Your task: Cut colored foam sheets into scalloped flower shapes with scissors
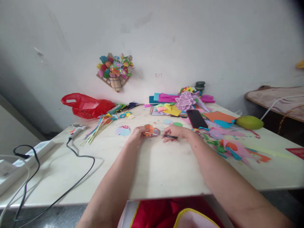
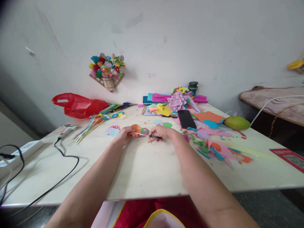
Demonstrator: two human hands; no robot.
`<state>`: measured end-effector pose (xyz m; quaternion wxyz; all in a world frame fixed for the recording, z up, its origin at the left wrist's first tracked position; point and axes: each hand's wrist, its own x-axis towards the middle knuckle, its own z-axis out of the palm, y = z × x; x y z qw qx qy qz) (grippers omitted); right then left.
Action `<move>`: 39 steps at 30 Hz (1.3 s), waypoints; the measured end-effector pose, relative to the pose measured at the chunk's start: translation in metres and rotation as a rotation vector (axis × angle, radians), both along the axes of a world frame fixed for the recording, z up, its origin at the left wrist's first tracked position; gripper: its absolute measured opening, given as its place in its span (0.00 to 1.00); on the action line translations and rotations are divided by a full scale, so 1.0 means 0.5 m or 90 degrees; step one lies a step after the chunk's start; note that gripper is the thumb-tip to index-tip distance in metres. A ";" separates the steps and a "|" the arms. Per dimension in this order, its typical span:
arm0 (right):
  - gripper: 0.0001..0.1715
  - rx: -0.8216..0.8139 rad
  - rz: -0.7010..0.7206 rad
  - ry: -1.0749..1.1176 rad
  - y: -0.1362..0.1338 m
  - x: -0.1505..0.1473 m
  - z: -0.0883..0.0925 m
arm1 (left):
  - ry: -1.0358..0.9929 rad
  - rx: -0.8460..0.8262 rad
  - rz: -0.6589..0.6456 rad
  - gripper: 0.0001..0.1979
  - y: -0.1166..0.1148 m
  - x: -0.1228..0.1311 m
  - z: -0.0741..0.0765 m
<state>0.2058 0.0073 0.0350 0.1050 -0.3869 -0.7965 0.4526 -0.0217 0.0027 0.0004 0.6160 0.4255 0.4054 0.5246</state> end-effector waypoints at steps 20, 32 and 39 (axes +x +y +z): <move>0.23 0.019 0.008 0.002 0.008 0.001 -0.009 | -0.021 -0.011 0.013 0.03 -0.003 0.003 0.005; 0.24 -0.019 0.019 -0.020 0.009 0.001 -0.013 | -0.097 0.015 0.102 0.05 -0.002 0.005 0.006; 0.21 -0.019 -0.015 -0.034 0.016 0.031 -0.008 | -0.149 0.006 0.196 0.05 -0.002 0.002 0.012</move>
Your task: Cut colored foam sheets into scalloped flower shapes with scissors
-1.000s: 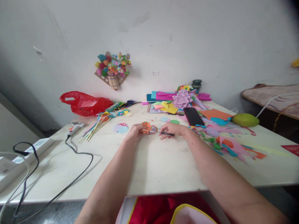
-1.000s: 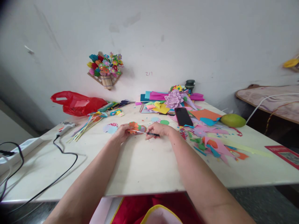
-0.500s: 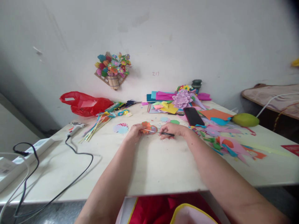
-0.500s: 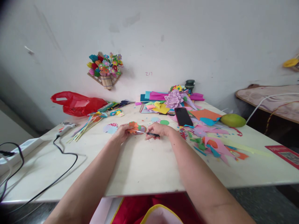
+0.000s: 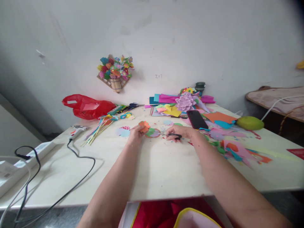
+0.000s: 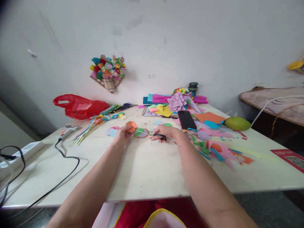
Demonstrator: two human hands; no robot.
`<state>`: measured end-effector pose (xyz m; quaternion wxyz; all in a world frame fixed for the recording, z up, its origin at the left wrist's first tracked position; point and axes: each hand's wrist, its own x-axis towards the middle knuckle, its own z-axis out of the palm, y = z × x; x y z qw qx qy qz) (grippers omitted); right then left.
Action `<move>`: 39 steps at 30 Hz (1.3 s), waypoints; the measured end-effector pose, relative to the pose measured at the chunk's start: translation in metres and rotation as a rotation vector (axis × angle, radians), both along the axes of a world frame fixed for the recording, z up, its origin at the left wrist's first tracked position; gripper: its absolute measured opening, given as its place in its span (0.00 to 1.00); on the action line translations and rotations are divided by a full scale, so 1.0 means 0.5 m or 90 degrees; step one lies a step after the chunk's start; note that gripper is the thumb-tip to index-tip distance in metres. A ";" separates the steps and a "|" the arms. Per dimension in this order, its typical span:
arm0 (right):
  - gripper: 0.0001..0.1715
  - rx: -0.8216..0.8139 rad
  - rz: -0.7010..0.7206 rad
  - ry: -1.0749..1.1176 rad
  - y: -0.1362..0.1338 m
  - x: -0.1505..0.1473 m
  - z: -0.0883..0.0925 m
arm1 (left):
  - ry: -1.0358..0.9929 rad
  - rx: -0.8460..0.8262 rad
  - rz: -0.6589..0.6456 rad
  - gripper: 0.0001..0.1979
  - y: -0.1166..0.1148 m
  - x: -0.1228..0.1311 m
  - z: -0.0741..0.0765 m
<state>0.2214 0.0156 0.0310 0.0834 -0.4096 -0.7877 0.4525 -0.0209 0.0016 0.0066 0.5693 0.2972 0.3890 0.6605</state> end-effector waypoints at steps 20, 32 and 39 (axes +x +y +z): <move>0.15 0.024 0.000 0.199 -0.007 -0.055 -0.025 | 0.040 0.041 -0.084 0.07 -0.003 0.006 -0.011; 0.16 -0.030 -0.039 0.217 0.000 -0.063 -0.032 | 0.054 0.041 -0.090 0.08 -0.006 0.009 -0.010; 0.12 -0.032 -0.049 0.216 0.000 -0.065 -0.032 | 0.063 0.039 -0.087 0.07 -0.004 0.009 -0.011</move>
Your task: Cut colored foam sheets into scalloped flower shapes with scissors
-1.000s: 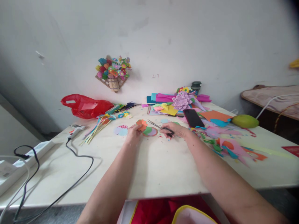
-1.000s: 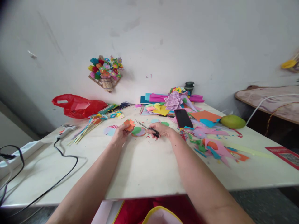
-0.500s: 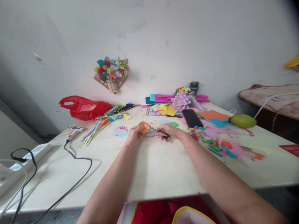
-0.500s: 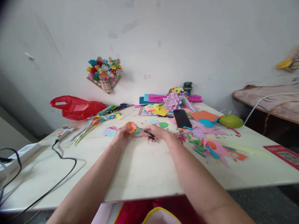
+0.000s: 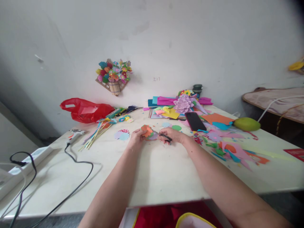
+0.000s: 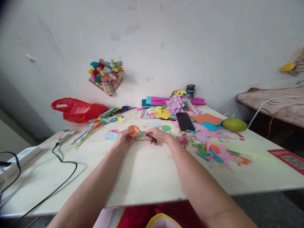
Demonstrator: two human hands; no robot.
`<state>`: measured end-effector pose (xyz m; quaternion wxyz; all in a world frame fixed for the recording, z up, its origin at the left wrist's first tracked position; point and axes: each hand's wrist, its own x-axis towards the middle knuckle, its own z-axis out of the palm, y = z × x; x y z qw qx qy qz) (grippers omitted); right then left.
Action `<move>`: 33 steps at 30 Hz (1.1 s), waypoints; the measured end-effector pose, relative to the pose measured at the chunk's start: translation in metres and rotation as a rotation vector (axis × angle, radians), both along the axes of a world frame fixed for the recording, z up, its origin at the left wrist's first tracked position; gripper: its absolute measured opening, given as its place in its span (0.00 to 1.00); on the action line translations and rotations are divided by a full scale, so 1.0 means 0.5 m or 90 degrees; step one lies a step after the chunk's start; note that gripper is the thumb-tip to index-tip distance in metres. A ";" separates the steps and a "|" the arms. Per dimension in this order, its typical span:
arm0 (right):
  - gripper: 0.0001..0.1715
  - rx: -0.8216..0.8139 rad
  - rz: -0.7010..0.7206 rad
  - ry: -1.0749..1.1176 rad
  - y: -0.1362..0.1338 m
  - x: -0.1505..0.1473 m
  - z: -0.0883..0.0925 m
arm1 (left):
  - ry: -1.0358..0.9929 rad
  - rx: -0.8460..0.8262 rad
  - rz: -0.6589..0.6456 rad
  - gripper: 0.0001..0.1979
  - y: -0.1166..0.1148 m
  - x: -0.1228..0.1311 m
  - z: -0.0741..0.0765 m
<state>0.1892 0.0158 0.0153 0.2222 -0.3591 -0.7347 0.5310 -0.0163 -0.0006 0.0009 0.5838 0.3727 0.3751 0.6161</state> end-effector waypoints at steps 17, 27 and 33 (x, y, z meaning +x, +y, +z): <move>0.14 0.054 -0.014 -0.021 -0.004 -0.004 0.002 | 0.004 0.005 0.001 0.08 -0.005 0.003 0.005; 0.12 0.069 -0.023 -0.013 0.003 -0.005 -0.007 | 0.004 -0.004 0.002 0.07 -0.003 0.002 0.005; 0.11 0.092 -0.006 -0.011 0.004 -0.003 -0.007 | 0.003 -0.006 0.004 0.08 -0.002 0.001 0.004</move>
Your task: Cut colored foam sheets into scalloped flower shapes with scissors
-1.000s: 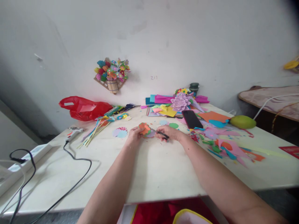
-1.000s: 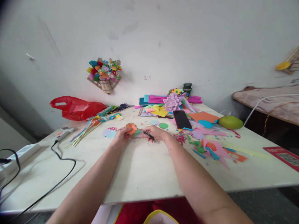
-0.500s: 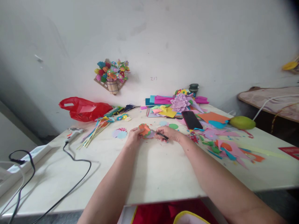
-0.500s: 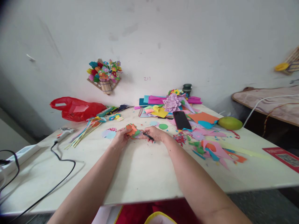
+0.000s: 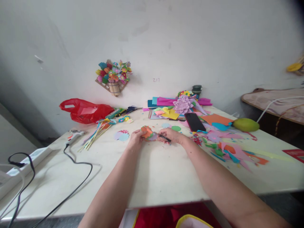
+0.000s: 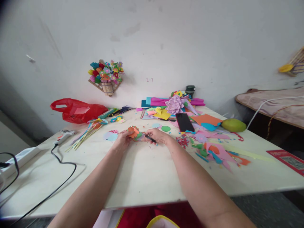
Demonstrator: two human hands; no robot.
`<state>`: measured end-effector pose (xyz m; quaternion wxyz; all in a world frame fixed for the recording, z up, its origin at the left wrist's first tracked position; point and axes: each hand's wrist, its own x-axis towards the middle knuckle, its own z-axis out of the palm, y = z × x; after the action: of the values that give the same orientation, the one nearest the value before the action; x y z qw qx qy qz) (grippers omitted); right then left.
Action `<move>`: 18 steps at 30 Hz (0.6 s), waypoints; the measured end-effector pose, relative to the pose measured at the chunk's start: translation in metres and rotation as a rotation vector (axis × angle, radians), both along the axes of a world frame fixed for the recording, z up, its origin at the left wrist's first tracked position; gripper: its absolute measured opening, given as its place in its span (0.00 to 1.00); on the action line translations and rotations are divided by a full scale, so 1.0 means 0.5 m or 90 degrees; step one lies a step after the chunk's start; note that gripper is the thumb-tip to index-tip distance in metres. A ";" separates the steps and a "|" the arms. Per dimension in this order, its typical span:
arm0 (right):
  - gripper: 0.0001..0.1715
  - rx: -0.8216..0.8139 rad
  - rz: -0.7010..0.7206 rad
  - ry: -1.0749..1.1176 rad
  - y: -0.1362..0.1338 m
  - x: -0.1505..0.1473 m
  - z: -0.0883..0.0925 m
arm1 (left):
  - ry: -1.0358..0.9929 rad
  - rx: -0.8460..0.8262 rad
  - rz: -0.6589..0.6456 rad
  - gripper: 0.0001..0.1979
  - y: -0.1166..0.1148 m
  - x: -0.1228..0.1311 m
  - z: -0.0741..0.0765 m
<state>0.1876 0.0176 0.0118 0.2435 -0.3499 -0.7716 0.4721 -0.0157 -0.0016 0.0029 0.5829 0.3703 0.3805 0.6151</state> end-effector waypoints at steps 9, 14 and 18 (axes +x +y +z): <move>0.11 -0.020 0.005 0.009 0.003 0.004 -0.002 | 0.008 0.003 -0.015 0.09 0.000 -0.001 -0.001; 0.11 -0.029 0.006 0.003 0.007 0.006 -0.003 | 0.006 0.006 -0.026 0.10 -0.002 -0.001 0.000; 0.10 -0.035 0.005 0.014 0.005 0.005 -0.002 | 0.003 0.006 -0.034 0.11 -0.002 -0.001 0.001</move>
<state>0.1901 0.0202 0.0110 0.2400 -0.3483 -0.7570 0.4980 -0.0160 -0.0028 0.0035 0.5963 0.3843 0.3690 0.6005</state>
